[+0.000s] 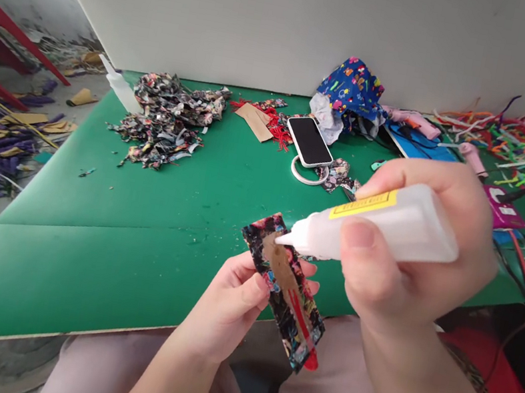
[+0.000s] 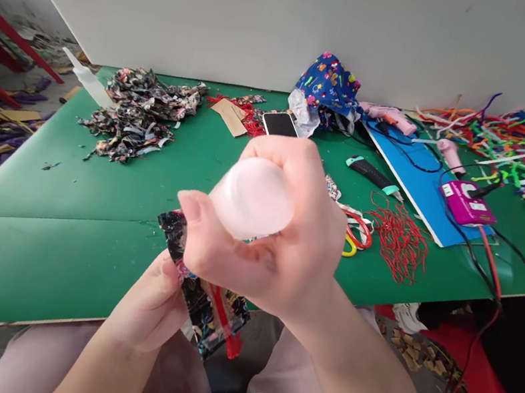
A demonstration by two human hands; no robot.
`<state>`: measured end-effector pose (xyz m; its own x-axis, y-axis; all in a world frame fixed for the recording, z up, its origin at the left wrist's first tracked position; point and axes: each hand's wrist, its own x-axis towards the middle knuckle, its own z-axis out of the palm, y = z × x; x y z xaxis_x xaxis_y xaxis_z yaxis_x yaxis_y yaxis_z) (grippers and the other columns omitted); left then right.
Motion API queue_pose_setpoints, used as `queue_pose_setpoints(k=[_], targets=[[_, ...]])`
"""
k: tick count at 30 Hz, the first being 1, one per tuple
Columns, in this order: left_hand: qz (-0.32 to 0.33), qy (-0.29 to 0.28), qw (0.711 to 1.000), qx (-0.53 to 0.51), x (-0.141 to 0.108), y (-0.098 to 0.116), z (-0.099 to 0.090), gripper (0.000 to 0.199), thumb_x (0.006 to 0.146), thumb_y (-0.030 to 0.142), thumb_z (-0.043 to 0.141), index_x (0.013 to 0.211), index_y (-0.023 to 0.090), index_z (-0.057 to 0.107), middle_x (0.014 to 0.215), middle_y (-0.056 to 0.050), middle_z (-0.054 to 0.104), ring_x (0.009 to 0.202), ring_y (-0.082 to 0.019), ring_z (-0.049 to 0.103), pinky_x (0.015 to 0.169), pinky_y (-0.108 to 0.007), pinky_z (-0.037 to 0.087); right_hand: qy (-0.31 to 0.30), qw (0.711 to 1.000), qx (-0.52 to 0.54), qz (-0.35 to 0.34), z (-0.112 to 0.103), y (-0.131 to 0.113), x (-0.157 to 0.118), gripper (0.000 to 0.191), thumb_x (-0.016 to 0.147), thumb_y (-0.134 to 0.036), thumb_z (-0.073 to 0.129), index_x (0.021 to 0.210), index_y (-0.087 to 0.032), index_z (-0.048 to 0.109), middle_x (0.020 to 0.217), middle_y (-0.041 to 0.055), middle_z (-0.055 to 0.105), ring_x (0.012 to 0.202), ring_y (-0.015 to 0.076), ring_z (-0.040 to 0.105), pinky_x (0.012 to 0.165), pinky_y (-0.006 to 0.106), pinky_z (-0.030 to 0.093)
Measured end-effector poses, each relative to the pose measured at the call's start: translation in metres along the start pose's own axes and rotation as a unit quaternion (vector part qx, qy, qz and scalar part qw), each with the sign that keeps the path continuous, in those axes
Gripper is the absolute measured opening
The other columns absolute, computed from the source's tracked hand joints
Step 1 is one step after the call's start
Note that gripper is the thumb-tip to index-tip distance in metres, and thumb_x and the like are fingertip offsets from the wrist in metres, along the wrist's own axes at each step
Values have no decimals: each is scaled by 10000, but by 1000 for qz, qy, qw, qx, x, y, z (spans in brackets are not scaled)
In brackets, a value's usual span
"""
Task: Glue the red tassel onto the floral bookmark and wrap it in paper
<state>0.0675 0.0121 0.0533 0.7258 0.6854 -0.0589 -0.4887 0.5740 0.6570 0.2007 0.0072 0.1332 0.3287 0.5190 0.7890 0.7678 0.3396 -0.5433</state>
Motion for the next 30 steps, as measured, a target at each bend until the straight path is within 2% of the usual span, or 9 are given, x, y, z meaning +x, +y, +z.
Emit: queue_pose_setpoints(k=[4,7,11,15,18,22,26,28,30], targets=[[21,9,999,28,1,2,1,322,746,434,638,977,214,683,987,-54,691,894,-235,650,783,-330,531,13,1000,10,-20,2,-1,1,145,716,-353,580,740,-212,556,645,-8,500,606,114,476,475,246,401],[46,14,998,40,1,0,0,282,749,399,649,987,251,685,982,-40,697,920,-234,647,811,-339,522,30,999,12,-9,3,-1,1,127,715,-334,576,731,-210,552,642,-11,492,589,108,465,468,246,390],[130,48,988,73,2,-9,-4,205,765,314,653,965,285,690,1018,-25,691,999,-232,620,865,-348,500,52,998,43,7,6,0,0,175,708,-370,606,716,-207,544,629,-12,478,584,104,456,443,234,372],[264,135,940,168,2,-12,-8,256,742,202,678,981,294,685,1123,-12,653,1078,-220,580,920,-330,470,15,996,84,26,6,3,-1,224,694,-403,645,702,-215,524,652,-17,480,537,80,438,402,215,343],[298,177,896,278,-3,1,-9,287,727,196,688,1006,265,685,1176,-34,623,1111,-239,552,958,-344,436,-37,988,133,63,4,7,2,248,660,-398,690,705,-218,525,660,-29,507,497,64,439,385,199,348],[227,169,864,417,-15,37,-6,295,695,178,707,978,262,703,1188,-32,614,1127,-263,526,979,-342,406,-155,945,224,182,-4,15,3,228,636,-314,734,747,-215,561,603,-54,517,435,50,452,354,174,345],[237,147,822,496,-20,74,-5,413,632,134,745,1024,256,690,1113,-31,648,1042,-246,568,935,-308,431,-224,891,292,267,-8,24,-8,260,638,-276,742,858,-231,611,676,-33,574,458,70,515,374,184,412],[259,105,793,541,-17,92,-3,470,632,153,744,1081,264,660,1078,-32,658,990,-237,583,882,-308,463,-262,850,335,311,-8,28,-15,268,672,-271,717,921,-250,621,750,-22,604,486,75,546,413,199,469],[241,56,746,618,-12,112,4,516,624,173,751,1115,283,637,1045,-29,666,934,-224,596,827,-286,483,-273,815,378,344,-5,31,-22,277,692,-263,701,956,-274,621,807,-25,616,483,61,548,435,203,500]])
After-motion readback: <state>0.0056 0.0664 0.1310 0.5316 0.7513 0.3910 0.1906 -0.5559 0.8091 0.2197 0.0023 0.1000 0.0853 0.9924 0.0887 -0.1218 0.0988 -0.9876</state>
